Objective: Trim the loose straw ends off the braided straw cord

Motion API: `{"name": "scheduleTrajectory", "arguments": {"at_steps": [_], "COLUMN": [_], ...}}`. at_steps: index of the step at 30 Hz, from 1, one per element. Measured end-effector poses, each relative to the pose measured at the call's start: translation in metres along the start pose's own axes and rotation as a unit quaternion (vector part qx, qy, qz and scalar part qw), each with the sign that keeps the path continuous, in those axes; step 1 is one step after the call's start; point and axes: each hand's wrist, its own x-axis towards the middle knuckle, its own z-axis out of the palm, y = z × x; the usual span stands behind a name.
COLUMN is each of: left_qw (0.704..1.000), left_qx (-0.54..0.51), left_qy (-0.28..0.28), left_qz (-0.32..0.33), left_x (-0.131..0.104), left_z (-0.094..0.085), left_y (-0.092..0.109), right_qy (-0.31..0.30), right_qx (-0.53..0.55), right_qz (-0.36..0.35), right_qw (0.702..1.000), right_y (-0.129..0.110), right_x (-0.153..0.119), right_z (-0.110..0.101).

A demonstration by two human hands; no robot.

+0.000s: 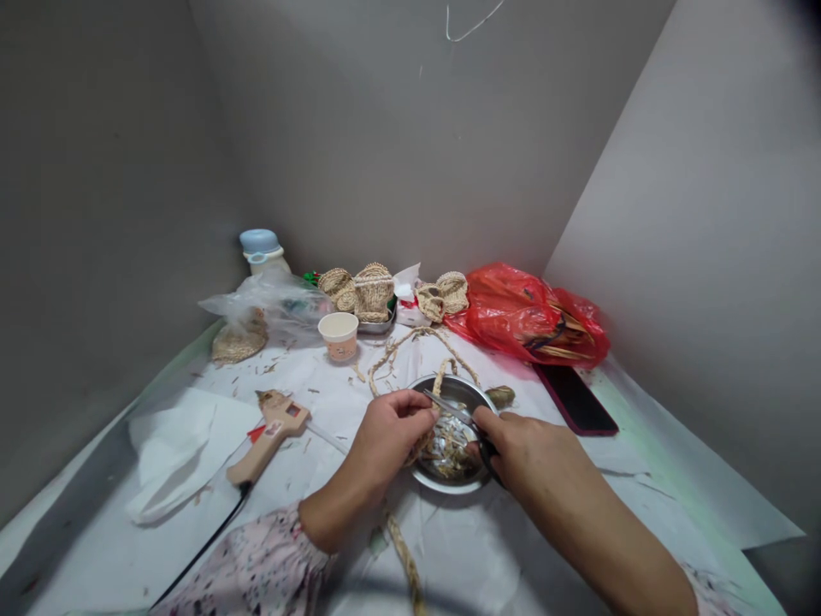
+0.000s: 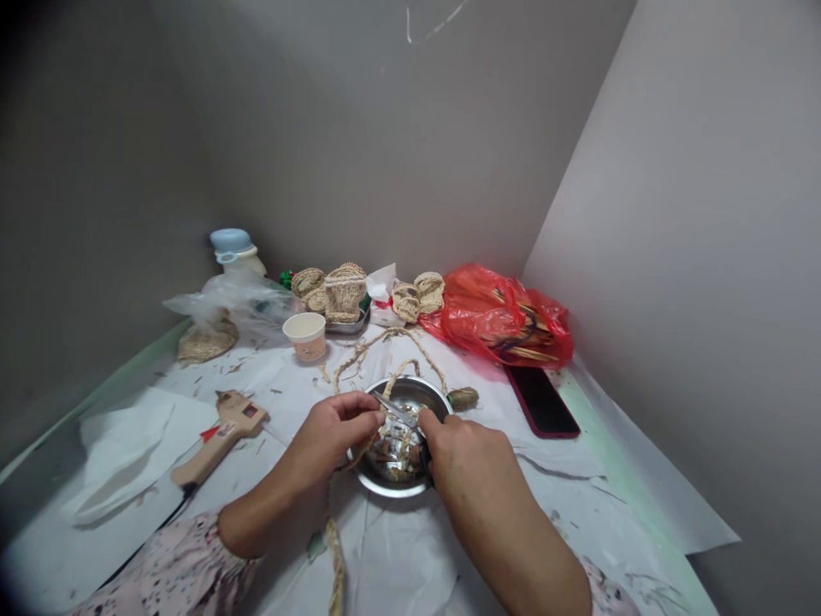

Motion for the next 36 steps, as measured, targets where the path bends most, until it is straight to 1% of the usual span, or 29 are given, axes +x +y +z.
{"name": "scheduleTrajectory", "arguments": {"at_steps": [2,5,7,10,13,16,21,25,30,36], "left_qw": [1.0,1.0,0.999,0.997,0.996,0.996,0.997,0.995,0.993,0.992], "left_qx": [0.002,0.01,0.026,0.043,0.052,0.046,0.022,0.016,0.016,0.012], "left_qy": [0.0,-0.001,-0.005,-0.018,-0.012,0.015,0.041,0.055,0.079,0.084], "left_qz": [0.008,0.022,0.04,0.069,0.075,0.074,0.065,0.078,0.09,0.095], "left_x": [0.0,-0.001,-0.002,-0.003,-0.003,-0.003,-0.002,0.0,0.0,-0.001], "left_z": [0.0,0.001,0.001,0.001,0.0,0.0,0.002,0.001,0.0,0.0], "left_y": [0.002,0.003,0.003,0.0,-0.001,0.0,0.001,0.0,0.0,0.0], "right_qy": [0.001,0.028,0.04,0.043,0.048,0.058,0.082,0.075,0.038,0.045], "right_qx": [0.016,0.034,0.047,0.087,0.115,0.092,0.049,0.065,0.074,0.084], "right_qz": [0.013,0.048,0.052,0.033,-0.013,-0.046,-0.042,-0.041,-0.003,-0.018], "right_qw": [1.0,0.998,0.997,0.995,0.992,0.993,0.995,0.994,0.997,0.995], "right_y": [0.002,0.007,0.011,0.015,0.018,0.018,0.02,0.02,0.017,0.011], "right_x": [0.001,0.002,0.004,0.007,0.012,0.016,0.019,0.013,0.001,0.001], "right_z": [-0.004,-0.008,-0.009,-0.008,-0.003,0.005,0.018,0.015,0.004,0.006]}}
